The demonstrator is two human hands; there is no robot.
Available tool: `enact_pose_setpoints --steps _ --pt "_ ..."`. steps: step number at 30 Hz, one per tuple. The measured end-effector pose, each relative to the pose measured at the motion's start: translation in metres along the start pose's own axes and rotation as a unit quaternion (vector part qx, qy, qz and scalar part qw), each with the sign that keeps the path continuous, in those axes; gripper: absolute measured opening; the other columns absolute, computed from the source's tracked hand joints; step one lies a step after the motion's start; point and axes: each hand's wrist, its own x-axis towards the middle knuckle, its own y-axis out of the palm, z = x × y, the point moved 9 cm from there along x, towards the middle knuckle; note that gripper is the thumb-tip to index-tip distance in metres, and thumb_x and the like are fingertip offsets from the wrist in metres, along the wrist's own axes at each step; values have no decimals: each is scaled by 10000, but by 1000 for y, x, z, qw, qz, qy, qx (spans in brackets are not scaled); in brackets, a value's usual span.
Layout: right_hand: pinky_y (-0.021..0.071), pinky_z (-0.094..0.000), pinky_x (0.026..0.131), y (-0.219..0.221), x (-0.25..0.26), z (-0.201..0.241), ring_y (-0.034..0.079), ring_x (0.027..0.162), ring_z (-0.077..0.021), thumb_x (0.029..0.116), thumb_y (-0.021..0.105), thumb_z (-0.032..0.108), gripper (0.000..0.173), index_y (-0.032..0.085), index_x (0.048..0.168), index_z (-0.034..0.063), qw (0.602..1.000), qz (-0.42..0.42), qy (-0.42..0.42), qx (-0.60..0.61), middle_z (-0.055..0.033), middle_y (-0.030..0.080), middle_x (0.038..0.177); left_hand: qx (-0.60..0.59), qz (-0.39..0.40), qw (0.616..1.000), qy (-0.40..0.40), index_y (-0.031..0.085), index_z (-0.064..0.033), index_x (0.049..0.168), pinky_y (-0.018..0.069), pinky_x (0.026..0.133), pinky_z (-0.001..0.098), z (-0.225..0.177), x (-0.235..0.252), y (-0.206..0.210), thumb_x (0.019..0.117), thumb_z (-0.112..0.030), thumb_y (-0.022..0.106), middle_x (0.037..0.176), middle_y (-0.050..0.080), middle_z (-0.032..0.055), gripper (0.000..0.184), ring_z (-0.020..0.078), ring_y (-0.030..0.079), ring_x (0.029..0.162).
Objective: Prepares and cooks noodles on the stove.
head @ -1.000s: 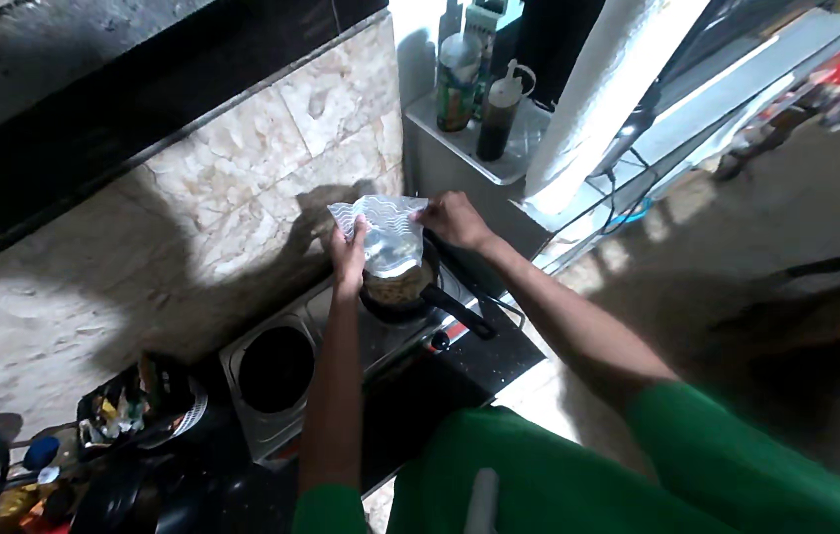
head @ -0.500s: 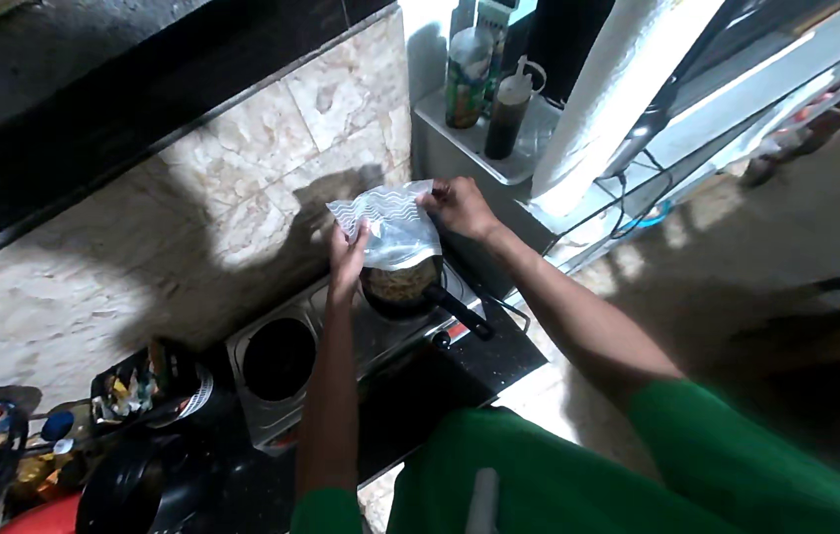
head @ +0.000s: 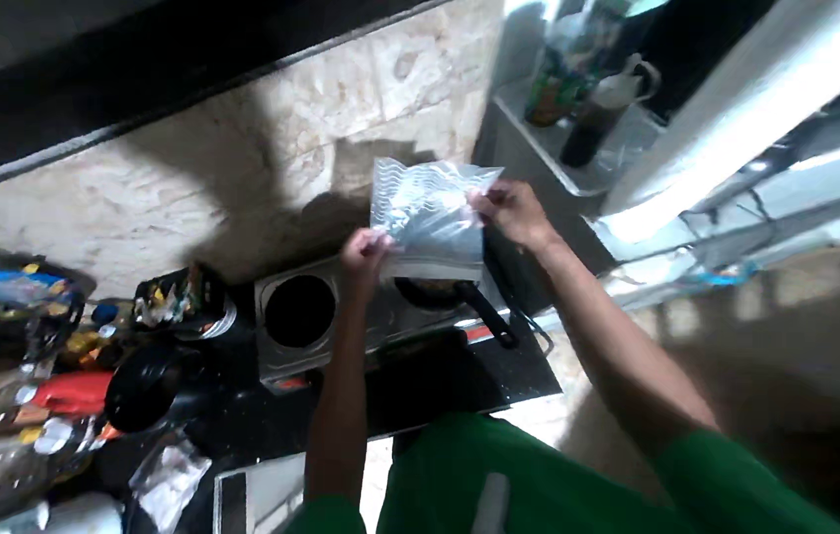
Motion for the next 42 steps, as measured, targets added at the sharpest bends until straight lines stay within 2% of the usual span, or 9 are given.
enact_pose_setpoints --steps 3,6,11,16,21,26,35,39,42 --pt "580 -316 666 31 -26 14 641 699 -99 1051 588 208 182 684 1087 58 994 77 -6 -75 -37 685 862 62 3 992 -108 582 -122 1378 615 857 422 13 -75 -22 933 -190 754 1153 706 99 481 199 705 977" --pt "610 -462 755 87 -61 11 689 835 -226 1068 560 202 251 660 1218 27 966 215 29 -140 -147 698 1018 18 -32 976 -216 500 -47 1468 603 946 419 29 -142 -48 985 -216 696 1237 691 140 548 212 703 1073" --pt "582 -445 931 191 -133 -19 675 1081 -241 1029 628 338 540 486 1466 54 918 343 144 -135 -178 646 1271 32 -215 917 -334 616 31 1300 605 893 394 43 -268 -99 1048 -239 584 1094 719 154 371 196 716 969" --pt "618 -433 852 276 -207 -61 728 900 -212 992 686 222 306 674 1219 18 864 464 150 -126 -124 734 1044 35 -330 848 -414 646 23 1222 636 693 393 81 -392 -126 1014 -208 650 1004 731 135 311 201 725 759" --pt "598 -423 876 339 -252 -87 715 942 -211 1057 573 218 289 674 1247 26 835 510 171 -114 -128 727 1097 30 -377 833 -405 653 11 1138 599 514 324 102 -466 -146 1061 -135 544 837 724 78 198 160 694 608" --pt "610 -401 895 378 -275 -97 724 994 -197 1058 572 320 428 575 1408 74 840 503 188 -81 -116 711 1190 45 -437 785 -437 615 47 1231 594 563 369 133 -505 -215 1099 -147 438 849 706 123 294 188 666 608" --pt "548 -440 1007 341 -299 -116 696 1095 -206 1053 562 370 407 640 1346 99 850 451 178 -206 -101 718 1208 73 -421 792 -437 460 76 1445 577 903 528 281 -500 -365 1075 -162 511 1290 614 304 443 384 663 1088" --pt "543 -435 1020 256 -290 -102 695 1097 -200 1057 556 345 377 672 1305 87 906 282 185 -255 -93 725 1197 163 -356 810 -437 328 75 1544 394 1169 519 284 -447 -377 1022 -221 629 1514 450 309 671 410 473 1395" --pt "583 -437 919 176 -273 -45 714 994 -197 1039 590 289 320 687 1255 73 930 51 196 -307 -99 736 1113 284 -327 799 -418 317 99 1536 332 1199 559 281 -429 -375 973 -250 695 1544 373 355 763 480 377 1445"
